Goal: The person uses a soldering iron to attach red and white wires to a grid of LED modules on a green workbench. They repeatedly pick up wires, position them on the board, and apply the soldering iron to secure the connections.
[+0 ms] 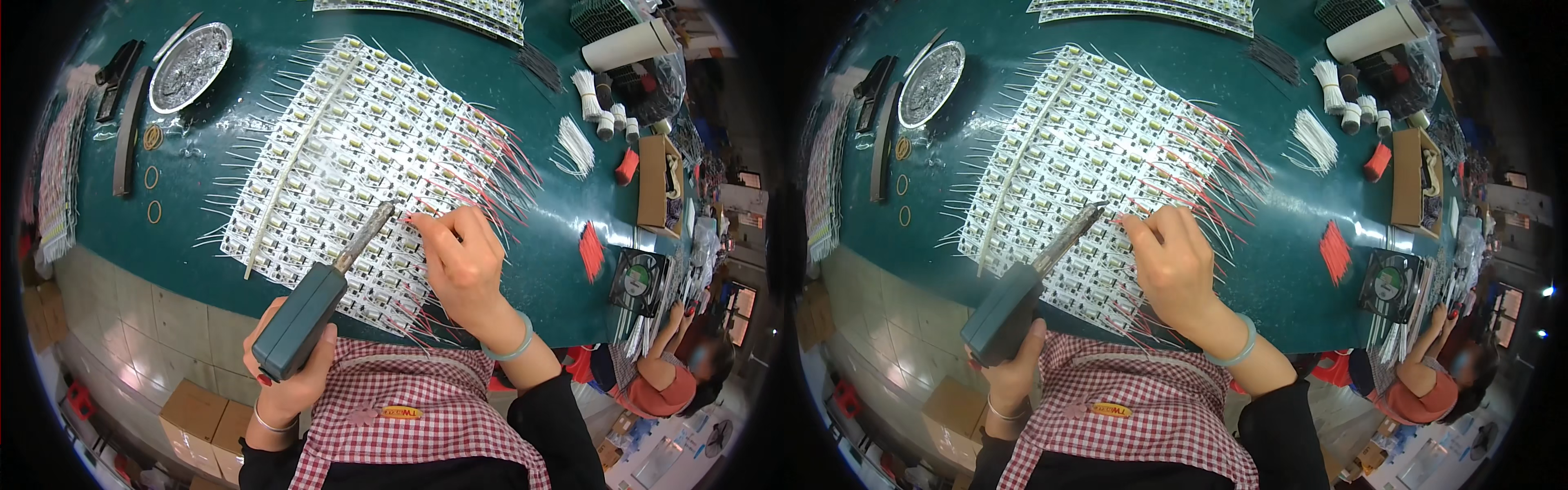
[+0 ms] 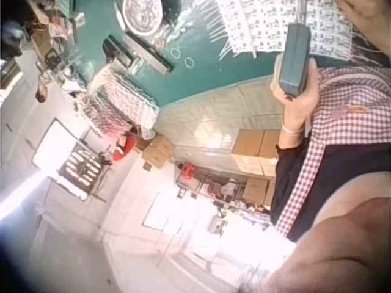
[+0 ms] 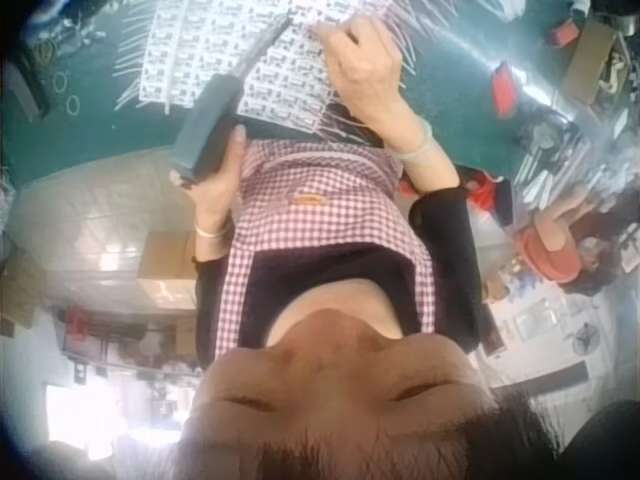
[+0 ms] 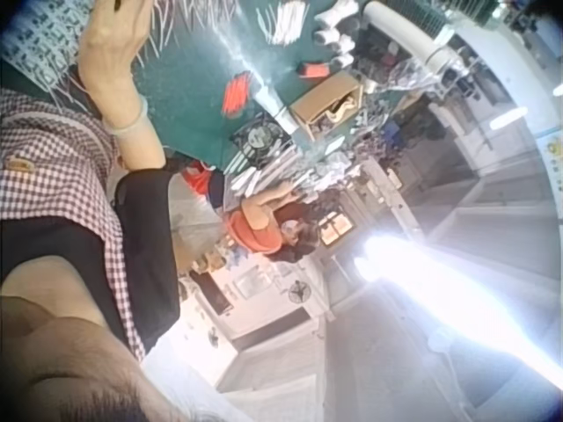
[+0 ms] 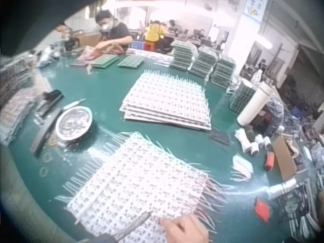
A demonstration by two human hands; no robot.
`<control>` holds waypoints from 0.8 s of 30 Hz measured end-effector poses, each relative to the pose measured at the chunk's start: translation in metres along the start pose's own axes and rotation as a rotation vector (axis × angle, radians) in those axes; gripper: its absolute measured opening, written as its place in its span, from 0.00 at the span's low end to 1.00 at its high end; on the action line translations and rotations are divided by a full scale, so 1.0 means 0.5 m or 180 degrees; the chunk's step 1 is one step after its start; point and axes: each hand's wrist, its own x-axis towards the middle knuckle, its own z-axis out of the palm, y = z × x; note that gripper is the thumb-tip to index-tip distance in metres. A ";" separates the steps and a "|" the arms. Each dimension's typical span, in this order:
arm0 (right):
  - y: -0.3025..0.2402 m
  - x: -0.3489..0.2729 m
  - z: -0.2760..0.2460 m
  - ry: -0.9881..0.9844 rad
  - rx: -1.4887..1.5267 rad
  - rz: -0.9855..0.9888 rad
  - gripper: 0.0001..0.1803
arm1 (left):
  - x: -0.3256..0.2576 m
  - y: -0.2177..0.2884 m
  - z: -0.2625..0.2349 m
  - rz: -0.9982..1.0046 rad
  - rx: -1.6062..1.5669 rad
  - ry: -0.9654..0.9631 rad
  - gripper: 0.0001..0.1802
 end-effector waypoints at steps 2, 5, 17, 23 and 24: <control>0.001 0.001 0.001 0.0010 0.0006 0.0000 0.16 | 0.006 0.007 0.000 0.0049 0.0067 -0.0036 0.13; -0.004 0.003 -0.002 -0.0046 0.0011 0.0022 0.17 | 0.005 0.009 -0.008 0.0162 0.0221 -0.0085 0.12; -0.006 0.003 -0.007 -0.0158 0.0051 0.0045 0.17 | 0.008 0.005 -0.009 0.0262 0.0435 -0.0277 0.10; -0.005 0.002 -0.004 -0.0177 0.0014 0.0030 0.16 | 0.013 -0.006 0.000 0.0307 0.0307 -0.0236 0.09; -0.006 0.002 -0.004 -0.0182 0.0008 0.0025 0.16 | 0.013 -0.003 0.000 0.0312 0.0305 -0.0219 0.09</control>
